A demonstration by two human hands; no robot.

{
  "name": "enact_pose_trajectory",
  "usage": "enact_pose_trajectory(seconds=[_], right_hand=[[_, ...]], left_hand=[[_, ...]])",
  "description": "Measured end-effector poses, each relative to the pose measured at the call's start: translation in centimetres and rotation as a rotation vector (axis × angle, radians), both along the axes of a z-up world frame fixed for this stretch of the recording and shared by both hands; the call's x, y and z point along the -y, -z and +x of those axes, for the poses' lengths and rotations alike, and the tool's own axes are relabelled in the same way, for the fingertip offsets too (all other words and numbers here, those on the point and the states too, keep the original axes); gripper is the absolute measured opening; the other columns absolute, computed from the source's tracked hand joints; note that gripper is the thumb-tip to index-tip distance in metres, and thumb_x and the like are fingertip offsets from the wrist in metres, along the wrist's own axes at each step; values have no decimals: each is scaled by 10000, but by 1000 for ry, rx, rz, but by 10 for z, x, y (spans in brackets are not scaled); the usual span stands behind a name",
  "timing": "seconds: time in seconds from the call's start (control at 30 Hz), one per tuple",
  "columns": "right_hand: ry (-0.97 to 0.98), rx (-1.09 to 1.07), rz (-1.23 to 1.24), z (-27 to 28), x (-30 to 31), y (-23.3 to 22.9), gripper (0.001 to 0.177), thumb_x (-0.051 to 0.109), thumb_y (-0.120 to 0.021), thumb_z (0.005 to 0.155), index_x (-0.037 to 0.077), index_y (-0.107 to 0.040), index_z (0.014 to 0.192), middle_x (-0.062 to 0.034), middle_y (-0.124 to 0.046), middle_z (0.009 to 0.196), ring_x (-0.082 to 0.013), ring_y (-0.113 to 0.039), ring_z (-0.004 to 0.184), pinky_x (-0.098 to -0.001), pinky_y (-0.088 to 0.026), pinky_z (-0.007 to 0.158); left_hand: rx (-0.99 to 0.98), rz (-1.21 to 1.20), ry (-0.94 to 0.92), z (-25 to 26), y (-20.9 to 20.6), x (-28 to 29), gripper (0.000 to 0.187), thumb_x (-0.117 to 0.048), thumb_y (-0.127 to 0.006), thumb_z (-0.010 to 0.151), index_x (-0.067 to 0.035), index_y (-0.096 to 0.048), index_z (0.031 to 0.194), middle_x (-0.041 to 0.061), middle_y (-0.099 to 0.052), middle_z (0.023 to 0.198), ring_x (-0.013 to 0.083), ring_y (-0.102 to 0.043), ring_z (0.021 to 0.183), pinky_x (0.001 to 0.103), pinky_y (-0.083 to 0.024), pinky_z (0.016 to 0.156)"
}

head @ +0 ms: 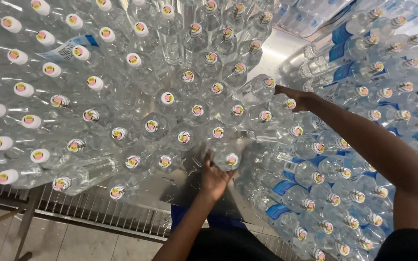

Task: The person repeatedly picks up small plastic bottles from a metal table, applies a blue and white label to each bottle, and places the labeled bottles back on the table. The process is performed one at a time in a repetitive manner.

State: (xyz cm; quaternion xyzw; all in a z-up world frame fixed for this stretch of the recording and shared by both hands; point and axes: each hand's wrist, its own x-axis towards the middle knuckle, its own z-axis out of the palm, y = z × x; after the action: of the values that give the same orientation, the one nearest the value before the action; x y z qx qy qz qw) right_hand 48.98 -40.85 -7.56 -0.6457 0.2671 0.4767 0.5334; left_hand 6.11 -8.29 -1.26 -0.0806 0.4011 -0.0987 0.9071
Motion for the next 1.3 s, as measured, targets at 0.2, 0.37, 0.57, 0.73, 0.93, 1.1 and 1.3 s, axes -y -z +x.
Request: enact_pose_trajectory(seconds=[0.2, 0.37, 0.57, 0.73, 0.93, 1.1, 1.3], right_hand=[[-922, 680, 131, -13, 20, 14, 1043, -138, -764, 749, 33, -370, 1700, -219, -464, 1687, -353, -417, 1581, -479, -318, 1339], [-350, 235, 103, -46, -47, -35, 646, 131, -726, 980, 64, -531, 1591, -146, -602, 1573, -306, -535, 1500, -454, -392, 1300], [-930, 560, 26, -43, -53, -32, 866, 93, -837, 868, 104, -492, 1662, -208, -604, 1579, -386, -545, 1483, -504, -406, 1275], [-1371, 546, -300, -45, -73, -86, 934, -31, -798, 910, 187, -344, 1697, -155, -416, 1732, -397, -443, 1556, -579, -405, 1251], [-1252, 213, -260, -99, -144, -209, 836, 227, -724, 949, 235, -369, 1707, -53, -489, 1737, -342, -505, 1567, -538, -411, 1314], [-1242, 311, -483, -112, -158, -224, 1044, 333, -898, 806, 163, -376, 1694, -117, -408, 1759, -396, -474, 1561, -567, -422, 1272], [-1212, 269, -482, -132, -181, -255, 1229, 446, -887, 703, 194, -261, 1730, -86, -297, 1806, -367, -323, 1658, -586, -274, 1369]], left_hand=[[-86, 169, -147, -53, -27, -57, 575, -588, -746, 974, -142, -702, 1334, 109, -735, 1333, 323, -730, 1153, 493, -647, 985], [-67, 193, -166, -73, -28, -73, 626, -621, -671, 1018, -118, -663, 1391, 154, -704, 1419, 360, -715, 1236, 515, -639, 1049], [-76, 219, -208, -92, -22, -93, 649, -641, -674, 1008, -91, -673, 1352, 206, -719, 1402, 378, -735, 1217, 523, -654, 1036], [-13, 323, -175, -100, -11, -106, 710, -596, -635, 996, -104, -584, 1506, 190, -692, 1403, 357, -692, 1210, 479, -630, 928], [8, 347, -155, -94, -24, -123, 713, -604, -575, 1037, -122, -544, 1561, 173, -673, 1409, 333, -674, 1208, 456, -624, 909], [192, 599, 34, -123, -20, -122, 963, -744, -425, 989, -21, -463, 1624, 281, -735, 1261, 358, -738, 1077, 487, -581, 985], [81, 393, -350, -96, -19, -106, 742, -232, -731, 934, -79, -467, 1610, 194, -565, 1610, 423, -549, 1463, 561, -514, 1196]])
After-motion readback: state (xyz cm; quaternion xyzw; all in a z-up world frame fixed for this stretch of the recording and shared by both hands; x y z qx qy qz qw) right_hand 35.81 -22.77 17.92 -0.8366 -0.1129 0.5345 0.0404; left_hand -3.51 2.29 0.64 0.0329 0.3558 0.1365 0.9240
